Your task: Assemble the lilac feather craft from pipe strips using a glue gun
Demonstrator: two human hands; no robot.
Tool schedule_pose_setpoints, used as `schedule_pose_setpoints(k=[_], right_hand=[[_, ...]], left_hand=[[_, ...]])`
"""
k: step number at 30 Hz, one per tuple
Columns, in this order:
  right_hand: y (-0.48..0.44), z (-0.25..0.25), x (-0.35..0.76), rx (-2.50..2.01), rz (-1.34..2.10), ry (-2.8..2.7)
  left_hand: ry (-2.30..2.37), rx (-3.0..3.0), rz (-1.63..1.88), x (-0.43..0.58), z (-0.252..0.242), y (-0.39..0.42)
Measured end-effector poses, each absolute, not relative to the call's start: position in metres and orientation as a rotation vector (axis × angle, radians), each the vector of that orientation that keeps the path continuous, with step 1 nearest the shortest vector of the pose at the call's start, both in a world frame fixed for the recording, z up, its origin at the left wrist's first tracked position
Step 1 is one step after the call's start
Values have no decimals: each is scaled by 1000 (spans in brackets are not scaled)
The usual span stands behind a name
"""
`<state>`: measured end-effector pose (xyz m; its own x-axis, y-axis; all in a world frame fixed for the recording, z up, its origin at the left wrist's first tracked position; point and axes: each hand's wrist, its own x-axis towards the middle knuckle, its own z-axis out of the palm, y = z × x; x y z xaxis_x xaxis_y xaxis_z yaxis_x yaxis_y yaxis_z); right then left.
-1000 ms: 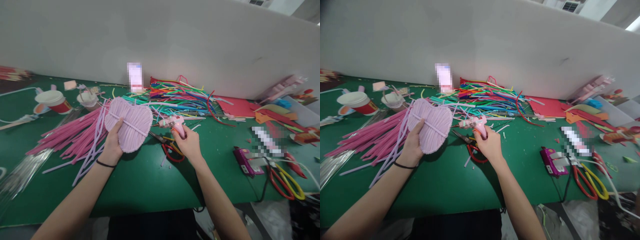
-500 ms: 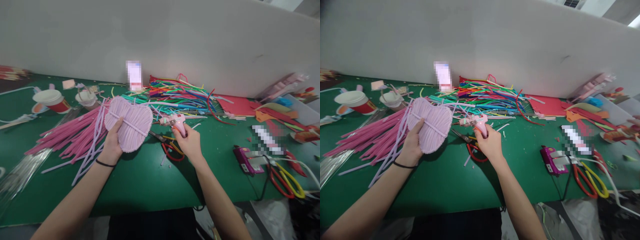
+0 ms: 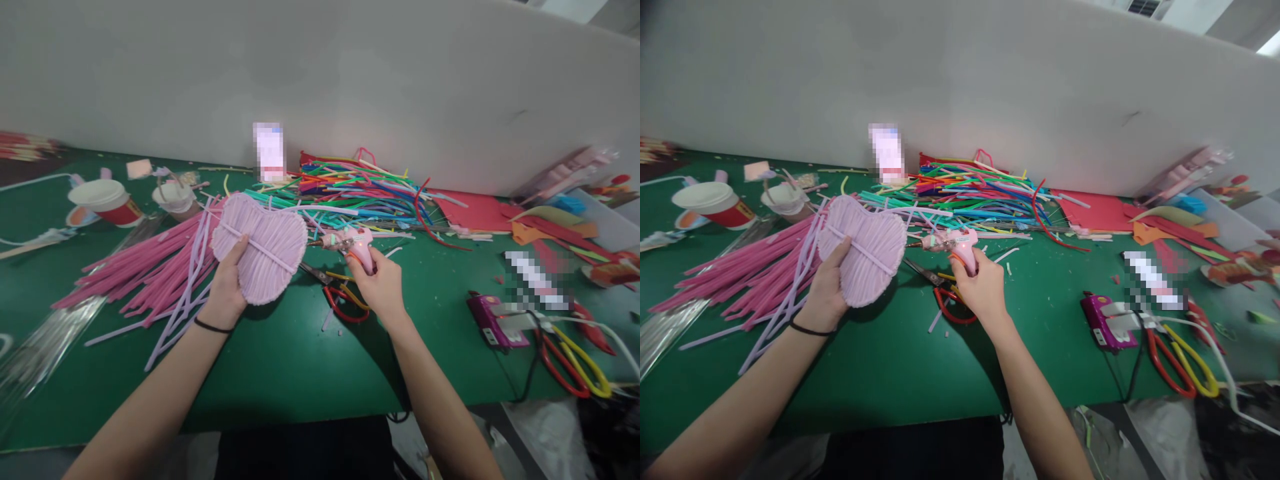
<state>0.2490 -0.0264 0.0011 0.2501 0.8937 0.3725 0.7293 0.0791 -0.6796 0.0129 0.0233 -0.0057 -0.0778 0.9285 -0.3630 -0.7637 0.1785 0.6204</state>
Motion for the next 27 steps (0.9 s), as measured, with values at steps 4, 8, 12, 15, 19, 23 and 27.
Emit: schedule_pose_setpoints(k=[4,8,12,15,19,23,27], right_hand=[[-26,1,250,-1691,239,-1509],[-26,1,251,-1699,232,-1502],[-26,1,251,-1707,228,-1487],[-26,1,251,-1709,225,-1475],[-26,2,252,-1714,214,-1466],[-26,1,253,-1718,209,-1464],[-26,1,254,-1701,215,-1454]], left_hand=[[852,226,1420,14,-5,23],[858,214,1419,15,-4,22],[835,210,1408,14,-7,23],[820,217,1386,14,-10,23],[840,235,1377,14,-11,22],[855,250,1381,16,-9,21],[838,259,1375,17,-6,20]])
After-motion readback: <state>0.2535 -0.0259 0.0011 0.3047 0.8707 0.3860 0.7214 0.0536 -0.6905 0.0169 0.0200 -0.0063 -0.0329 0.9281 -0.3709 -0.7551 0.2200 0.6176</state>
